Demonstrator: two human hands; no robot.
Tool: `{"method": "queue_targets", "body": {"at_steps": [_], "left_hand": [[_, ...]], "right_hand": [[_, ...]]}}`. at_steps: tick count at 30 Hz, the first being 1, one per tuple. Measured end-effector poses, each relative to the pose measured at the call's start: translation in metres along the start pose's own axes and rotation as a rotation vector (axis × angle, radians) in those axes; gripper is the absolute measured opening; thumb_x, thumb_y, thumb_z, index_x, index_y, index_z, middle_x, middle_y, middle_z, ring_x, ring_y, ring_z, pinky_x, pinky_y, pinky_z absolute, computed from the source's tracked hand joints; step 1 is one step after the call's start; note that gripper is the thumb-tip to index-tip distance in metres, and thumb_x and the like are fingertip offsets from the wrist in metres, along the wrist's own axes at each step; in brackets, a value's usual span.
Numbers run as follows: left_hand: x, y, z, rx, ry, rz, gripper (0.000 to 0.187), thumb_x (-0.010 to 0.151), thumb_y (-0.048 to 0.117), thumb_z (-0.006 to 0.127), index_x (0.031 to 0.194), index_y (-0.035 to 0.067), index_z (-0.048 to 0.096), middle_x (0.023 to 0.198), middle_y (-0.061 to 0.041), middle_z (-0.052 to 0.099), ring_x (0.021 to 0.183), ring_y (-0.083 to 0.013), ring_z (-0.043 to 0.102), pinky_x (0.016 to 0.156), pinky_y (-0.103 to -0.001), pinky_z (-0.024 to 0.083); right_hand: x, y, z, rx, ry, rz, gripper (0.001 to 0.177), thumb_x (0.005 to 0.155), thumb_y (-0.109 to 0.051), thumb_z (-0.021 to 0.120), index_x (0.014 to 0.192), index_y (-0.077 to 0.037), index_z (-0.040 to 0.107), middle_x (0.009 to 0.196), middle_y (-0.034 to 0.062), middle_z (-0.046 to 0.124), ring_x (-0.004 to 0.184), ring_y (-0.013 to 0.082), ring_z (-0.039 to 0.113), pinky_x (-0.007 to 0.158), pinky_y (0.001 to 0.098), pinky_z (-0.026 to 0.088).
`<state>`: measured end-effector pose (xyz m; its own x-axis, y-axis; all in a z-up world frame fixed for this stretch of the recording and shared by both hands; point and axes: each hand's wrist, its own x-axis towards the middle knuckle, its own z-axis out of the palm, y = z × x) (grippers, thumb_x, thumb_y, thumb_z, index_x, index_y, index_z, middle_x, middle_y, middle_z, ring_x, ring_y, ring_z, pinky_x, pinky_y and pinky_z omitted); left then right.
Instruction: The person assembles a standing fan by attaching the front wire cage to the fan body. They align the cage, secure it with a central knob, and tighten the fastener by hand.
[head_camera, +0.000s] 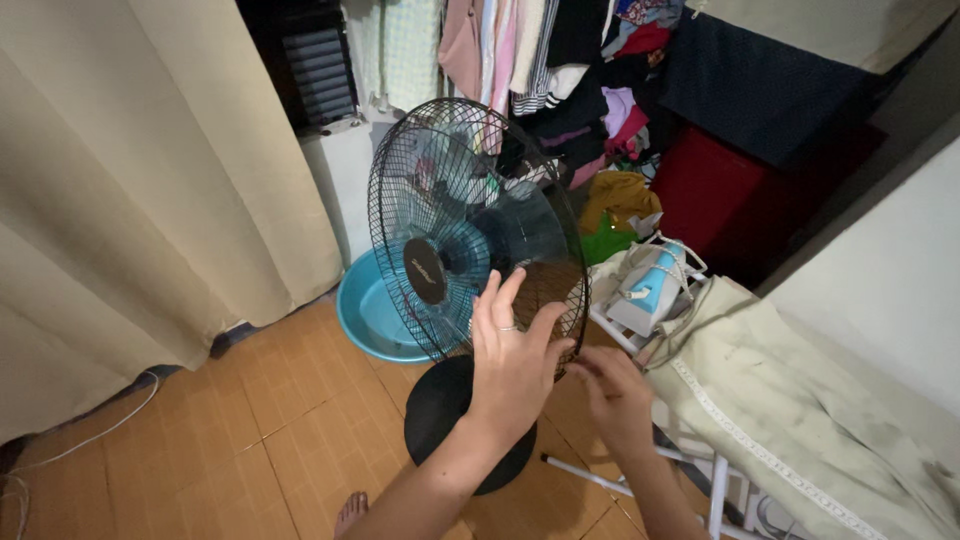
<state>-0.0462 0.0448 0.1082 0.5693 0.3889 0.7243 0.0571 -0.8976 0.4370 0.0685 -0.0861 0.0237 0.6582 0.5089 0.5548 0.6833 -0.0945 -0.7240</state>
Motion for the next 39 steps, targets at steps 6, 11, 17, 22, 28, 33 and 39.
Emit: {"method": "queue_targets", "body": {"at_steps": [6, 11, 17, 22, 28, 33, 39], "left_hand": [[-0.003, -0.002, 0.001, -0.004, 0.012, -0.003, 0.040, 0.087, 0.023, 0.078, 0.123, 0.011, 0.066, 0.151, -0.023, 0.037, 0.143, -0.0489, 0.033, 0.113, -0.066, 0.031], [-0.005, -0.006, 0.000, -0.016, 0.020, 0.010, 0.039, 0.090, 0.024, 0.077, 0.125, 0.012, 0.065, 0.153, -0.023, 0.037, 0.145, -0.0482, 0.032, 0.115, -0.066, 0.031], [-0.007, -0.004, -0.005, -0.048, -0.009, 0.007, 0.038, 0.091, 0.021, 0.075, 0.126, 0.012, 0.063, 0.153, -0.026, 0.036, 0.145, -0.0508, 0.031, 0.115, -0.066, 0.029], [-0.007, -0.007, -0.014, -0.102, -0.057, 0.041, 0.042, 0.090, 0.014, 0.070, 0.131, 0.010, 0.062, 0.153, -0.028, 0.035, 0.143, -0.0536, 0.031, 0.115, -0.068, 0.027], [-0.010, -0.018, -0.023, -0.166, -0.024, 0.053, 0.042, 0.094, 0.012, 0.067, 0.135, 0.010, 0.058, 0.154, -0.027, 0.033, 0.144, -0.0544, 0.032, 0.118, -0.068, 0.028], [-0.010, -0.025, -0.027, -0.196, -0.046, 0.056, 0.042, 0.094, 0.012, 0.067, 0.135, 0.011, 0.056, 0.155, -0.026, 0.033, 0.146, -0.0535, 0.031, 0.119, -0.068, 0.028], [-0.004, -0.050, -0.042, -0.280, -0.158, 0.135, 0.050, 0.093, 0.014, 0.068, 0.140, 0.009, 0.055, 0.155, -0.026, 0.029, 0.144, -0.0502, 0.031, 0.118, -0.072, 0.024]], "right_hand": [[-0.007, -0.001, 0.008, 0.150, 0.015, 0.082, 0.023, 0.087, 0.004, 0.071, 0.110, 0.001, 0.069, 0.107, 0.0101, 0.069, 0.095, 0.0172, 0.074, 0.079, 0.0269, 0.061], [-0.010, 0.007, -0.003, 0.148, -0.100, 0.119, 0.030, 0.082, 0.002, 0.076, 0.111, 0.001, 0.070, 0.107, 0.0090, 0.069, 0.094, 0.0159, 0.074, 0.079, 0.0273, 0.059], [-0.008, 0.033, 0.002, 0.295, -0.096, 0.317, 0.020, 0.087, -0.001, 0.074, 0.107, -0.001, 0.072, 0.104, 0.0074, 0.076, 0.096, 0.0151, 0.076, 0.081, 0.0275, 0.060], [-0.008, 0.018, -0.004, 0.220, -0.089, 0.403, 0.027, 0.086, -0.005, 0.078, 0.112, -0.001, 0.072, 0.106, 0.0083, 0.076, 0.095, 0.0151, 0.074, 0.081, 0.0283, 0.060], [-0.013, -0.011, -0.007, 0.303, -0.039, 0.383, 0.038, 0.087, -0.007, 0.075, 0.124, -0.003, 0.066, 0.110, 0.0057, 0.075, 0.098, 0.0135, 0.072, 0.084, 0.0281, 0.060], [-0.011, -0.038, -0.005, 0.116, -0.021, 0.303, 0.038, 0.089, -0.007, 0.076, 0.126, -0.003, 0.066, 0.108, 0.0061, 0.071, 0.090, 0.0136, 0.069, 0.078, 0.0286, 0.057], [-0.014, -0.072, 0.017, 0.011, 0.161, 0.197, 0.035, 0.092, -0.009, 0.072, 0.125, 0.000, 0.066, 0.120, 0.0092, 0.063, 0.104, 0.0157, 0.066, 0.089, 0.0294, 0.056]]}}
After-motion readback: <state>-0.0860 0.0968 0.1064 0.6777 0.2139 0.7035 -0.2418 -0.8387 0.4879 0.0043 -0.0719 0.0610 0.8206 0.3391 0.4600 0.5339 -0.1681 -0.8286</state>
